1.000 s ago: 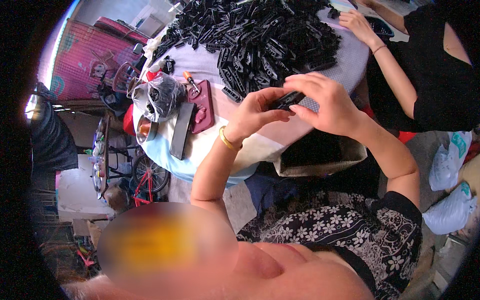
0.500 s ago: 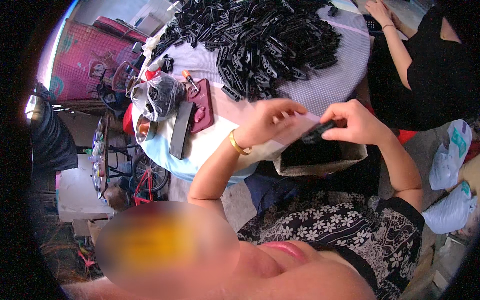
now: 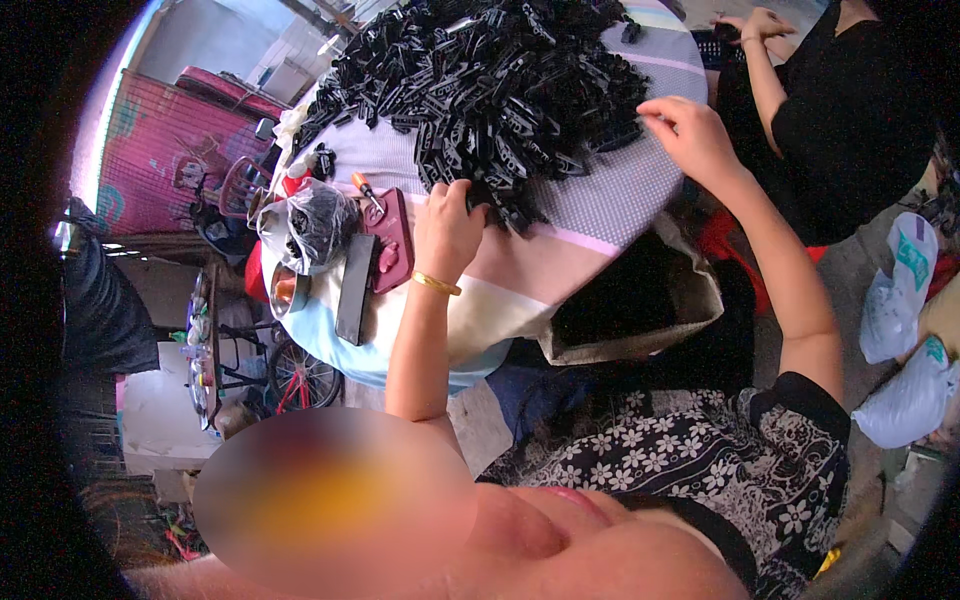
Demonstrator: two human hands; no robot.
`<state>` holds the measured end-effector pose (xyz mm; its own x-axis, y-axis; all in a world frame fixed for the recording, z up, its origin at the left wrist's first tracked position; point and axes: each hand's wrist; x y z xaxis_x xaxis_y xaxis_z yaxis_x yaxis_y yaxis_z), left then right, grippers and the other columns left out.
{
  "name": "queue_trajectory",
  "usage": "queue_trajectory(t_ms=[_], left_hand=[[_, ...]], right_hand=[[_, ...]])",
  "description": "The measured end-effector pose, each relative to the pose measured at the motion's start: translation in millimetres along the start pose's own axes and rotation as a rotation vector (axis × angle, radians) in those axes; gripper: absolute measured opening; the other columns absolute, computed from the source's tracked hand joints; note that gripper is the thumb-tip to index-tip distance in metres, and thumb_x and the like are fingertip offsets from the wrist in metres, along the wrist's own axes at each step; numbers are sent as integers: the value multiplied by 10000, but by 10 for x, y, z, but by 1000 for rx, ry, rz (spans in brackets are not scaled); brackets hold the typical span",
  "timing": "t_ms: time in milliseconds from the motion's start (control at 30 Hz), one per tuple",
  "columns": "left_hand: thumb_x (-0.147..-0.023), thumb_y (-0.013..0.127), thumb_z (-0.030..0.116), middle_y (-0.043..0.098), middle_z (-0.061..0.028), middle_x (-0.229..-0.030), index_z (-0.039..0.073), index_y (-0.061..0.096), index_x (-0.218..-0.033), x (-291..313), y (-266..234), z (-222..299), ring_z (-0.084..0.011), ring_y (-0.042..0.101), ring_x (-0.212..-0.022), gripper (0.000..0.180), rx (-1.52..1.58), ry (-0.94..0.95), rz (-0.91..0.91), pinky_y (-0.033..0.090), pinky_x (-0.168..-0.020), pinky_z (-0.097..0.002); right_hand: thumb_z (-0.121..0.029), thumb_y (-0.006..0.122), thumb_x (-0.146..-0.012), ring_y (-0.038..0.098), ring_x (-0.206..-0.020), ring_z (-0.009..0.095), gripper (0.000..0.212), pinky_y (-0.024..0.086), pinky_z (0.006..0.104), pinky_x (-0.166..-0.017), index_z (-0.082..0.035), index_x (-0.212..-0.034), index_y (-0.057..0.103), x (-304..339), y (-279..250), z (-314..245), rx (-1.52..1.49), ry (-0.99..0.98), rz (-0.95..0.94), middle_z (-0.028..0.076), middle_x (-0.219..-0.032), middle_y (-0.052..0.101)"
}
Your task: The person repeatedly assembles plastic components by hand, inserting small black plastic pieces into larger plastic housings.
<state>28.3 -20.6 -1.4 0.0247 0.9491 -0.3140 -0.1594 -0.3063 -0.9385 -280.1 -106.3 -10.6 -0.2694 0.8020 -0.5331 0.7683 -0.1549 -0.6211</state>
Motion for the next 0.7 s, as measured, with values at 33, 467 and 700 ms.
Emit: queue_trajectory(t_ms=[33, 467, 700], left_hand=[[-746, 656, 225, 551, -169, -974, 27, 546, -990, -1, 0, 9, -342, 556, -915, 333, 9, 1, -3, 477, -754, -409], [-691, 601, 135, 591, -198, -855, -13, 603, -873, -2, 2, -77, -359, 583, -830, 234, 79, -25, 106, 471, -726, -413], [-731, 598, 104, 621, -156, -738, 6, 619, -902, -60, -272, -206, -287, 620, -719, 198, 479, -30, 335, 481, -680, -364]], right_hand=[[-151, 624, -806, 626, -715, 234, 190, 488, 312, -656, -44, -961, 647, -86, 49, 96, 96, -4, 19, 117, -858, 646], [-114, 613, -750, 632, -760, 264, 251, 495, 383, -698, -78, -997, 646, -472, 266, 91, 327, 142, -308, 110, -796, 656], [-84, 572, -763, 628, -788, 293, 155, 489, 405, -711, -50, -906, 622, -354, 295, 96, 357, -4, -156, 126, -788, 647]])
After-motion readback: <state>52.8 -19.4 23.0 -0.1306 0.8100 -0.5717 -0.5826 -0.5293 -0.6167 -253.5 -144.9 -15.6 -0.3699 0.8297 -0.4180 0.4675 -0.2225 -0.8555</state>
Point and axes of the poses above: each hand's wrist, its own x-axis away from the middle knuckle, its own y-axis out of the palm, z = x × y
